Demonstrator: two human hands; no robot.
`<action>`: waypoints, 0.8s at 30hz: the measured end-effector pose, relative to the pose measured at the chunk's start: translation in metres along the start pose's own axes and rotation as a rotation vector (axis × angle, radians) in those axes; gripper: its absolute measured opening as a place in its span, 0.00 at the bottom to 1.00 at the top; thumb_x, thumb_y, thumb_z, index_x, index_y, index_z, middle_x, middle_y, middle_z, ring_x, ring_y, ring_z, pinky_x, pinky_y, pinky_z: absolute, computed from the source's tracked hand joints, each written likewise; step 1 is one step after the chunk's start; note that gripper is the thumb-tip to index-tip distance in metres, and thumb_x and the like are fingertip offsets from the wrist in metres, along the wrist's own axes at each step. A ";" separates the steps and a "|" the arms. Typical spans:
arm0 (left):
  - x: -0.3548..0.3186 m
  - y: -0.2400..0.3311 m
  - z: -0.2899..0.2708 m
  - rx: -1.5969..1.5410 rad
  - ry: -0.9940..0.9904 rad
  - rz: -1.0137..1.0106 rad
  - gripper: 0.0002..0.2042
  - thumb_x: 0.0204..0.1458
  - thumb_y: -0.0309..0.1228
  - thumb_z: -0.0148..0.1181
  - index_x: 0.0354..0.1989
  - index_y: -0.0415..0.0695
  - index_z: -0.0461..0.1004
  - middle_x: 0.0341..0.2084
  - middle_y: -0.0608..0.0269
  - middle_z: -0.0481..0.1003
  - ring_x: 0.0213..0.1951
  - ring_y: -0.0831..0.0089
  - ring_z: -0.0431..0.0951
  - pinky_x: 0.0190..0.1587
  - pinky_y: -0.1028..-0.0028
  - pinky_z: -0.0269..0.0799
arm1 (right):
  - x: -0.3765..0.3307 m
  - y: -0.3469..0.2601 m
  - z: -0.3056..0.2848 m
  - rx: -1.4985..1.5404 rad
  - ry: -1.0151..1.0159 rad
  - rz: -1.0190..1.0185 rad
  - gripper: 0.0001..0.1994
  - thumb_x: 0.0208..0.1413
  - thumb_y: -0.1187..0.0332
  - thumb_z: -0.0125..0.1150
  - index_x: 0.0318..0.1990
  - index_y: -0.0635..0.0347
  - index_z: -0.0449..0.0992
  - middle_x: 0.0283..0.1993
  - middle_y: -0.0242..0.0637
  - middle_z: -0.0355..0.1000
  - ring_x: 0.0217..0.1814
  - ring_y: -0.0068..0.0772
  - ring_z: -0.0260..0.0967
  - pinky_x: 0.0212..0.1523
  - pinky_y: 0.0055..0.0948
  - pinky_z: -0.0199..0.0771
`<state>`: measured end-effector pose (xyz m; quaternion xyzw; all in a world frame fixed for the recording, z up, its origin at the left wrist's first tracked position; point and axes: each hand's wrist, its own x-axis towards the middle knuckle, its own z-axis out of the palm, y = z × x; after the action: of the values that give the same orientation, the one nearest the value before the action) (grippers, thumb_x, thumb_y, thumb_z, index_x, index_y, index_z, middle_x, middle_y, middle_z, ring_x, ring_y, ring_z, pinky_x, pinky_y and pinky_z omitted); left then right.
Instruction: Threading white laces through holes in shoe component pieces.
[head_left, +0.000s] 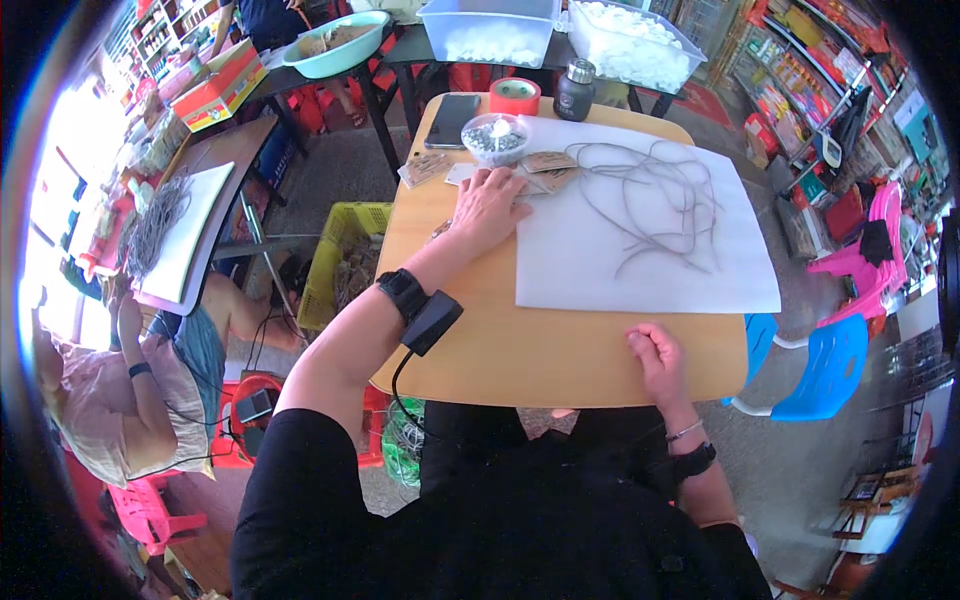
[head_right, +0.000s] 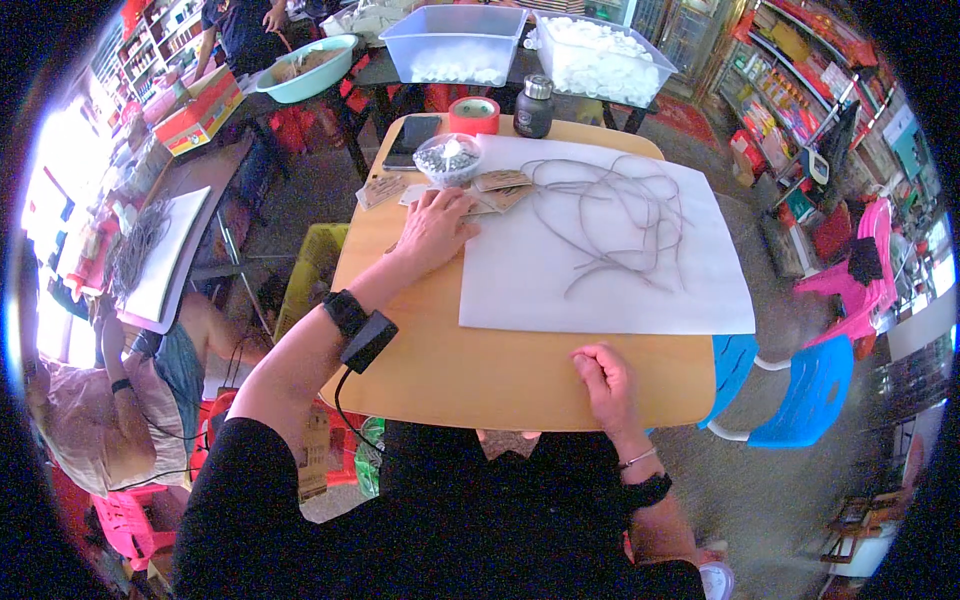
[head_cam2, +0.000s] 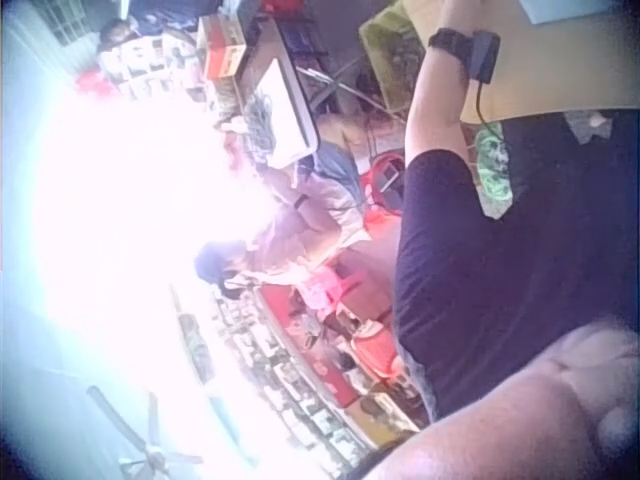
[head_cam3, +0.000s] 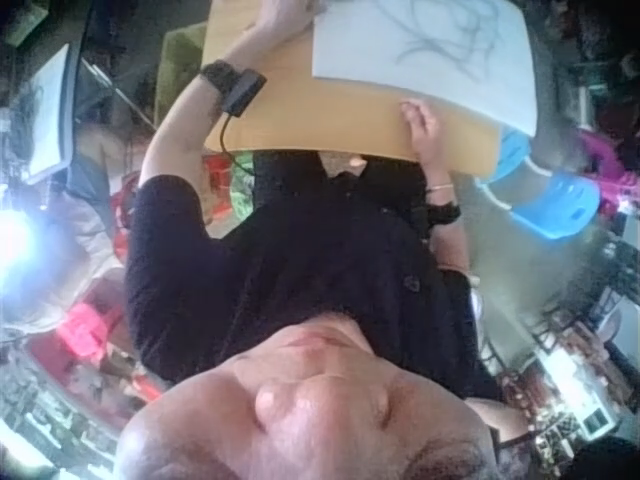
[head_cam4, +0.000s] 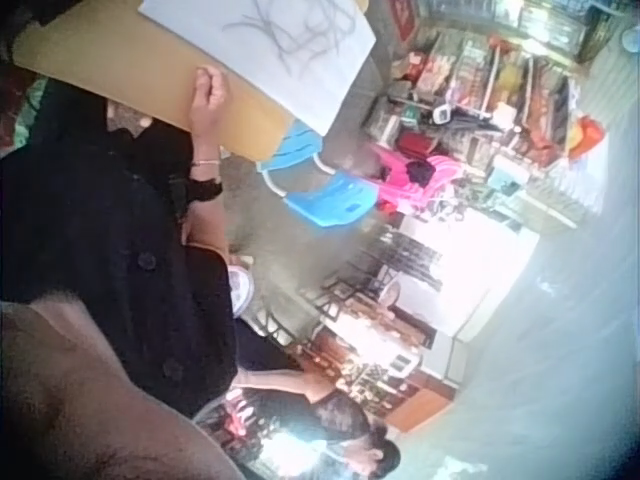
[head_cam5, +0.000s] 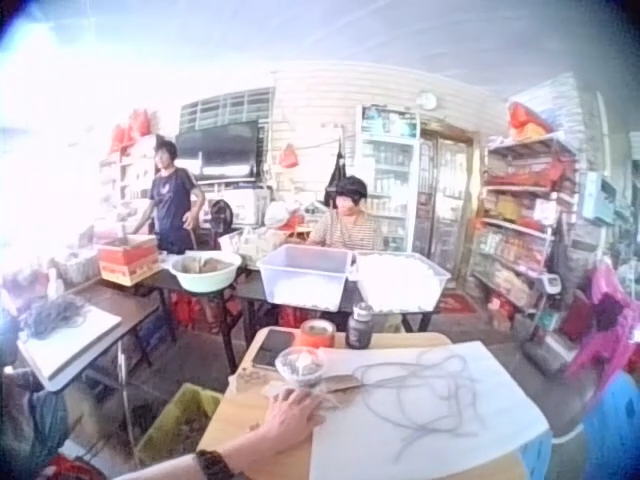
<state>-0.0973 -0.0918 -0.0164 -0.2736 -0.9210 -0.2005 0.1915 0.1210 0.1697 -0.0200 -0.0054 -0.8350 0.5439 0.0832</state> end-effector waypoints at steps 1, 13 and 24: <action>-0.002 0.003 -0.004 -0.003 -0.047 -0.035 0.19 0.47 0.39 0.58 0.47 0.46 0.70 0.49 0.59 0.67 0.53 0.55 0.62 0.56 0.56 0.58 | 0.000 -0.001 0.000 0.018 -0.006 0.022 0.06 0.55 0.71 0.53 0.34 0.64 0.74 0.27 0.28 0.67 0.29 0.17 0.61 0.32 0.19 0.63; -0.059 -0.003 -0.030 -0.257 -0.159 -0.019 0.14 0.44 0.27 0.59 0.41 0.43 0.73 0.44 0.57 0.70 0.50 0.55 0.65 0.51 0.64 0.65 | 0.007 0.002 -0.005 0.051 -0.082 -0.028 0.07 0.56 0.70 0.53 0.34 0.65 0.73 0.28 0.31 0.69 0.31 0.20 0.64 0.35 0.21 0.65; -0.061 0.030 -0.022 -0.012 0.015 -0.108 0.18 0.48 0.37 0.56 0.45 0.40 0.72 0.45 0.54 0.71 0.53 0.55 0.65 0.56 0.61 0.60 | 0.010 0.004 -0.005 0.058 -0.097 -0.134 0.08 0.57 0.67 0.54 0.35 0.64 0.73 0.27 0.32 0.71 0.29 0.21 0.65 0.32 0.22 0.66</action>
<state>-0.0274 -0.1053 -0.0177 -0.2233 -0.9318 -0.2179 0.1856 0.1120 0.1773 -0.0204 0.0792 -0.8203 0.5608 0.0788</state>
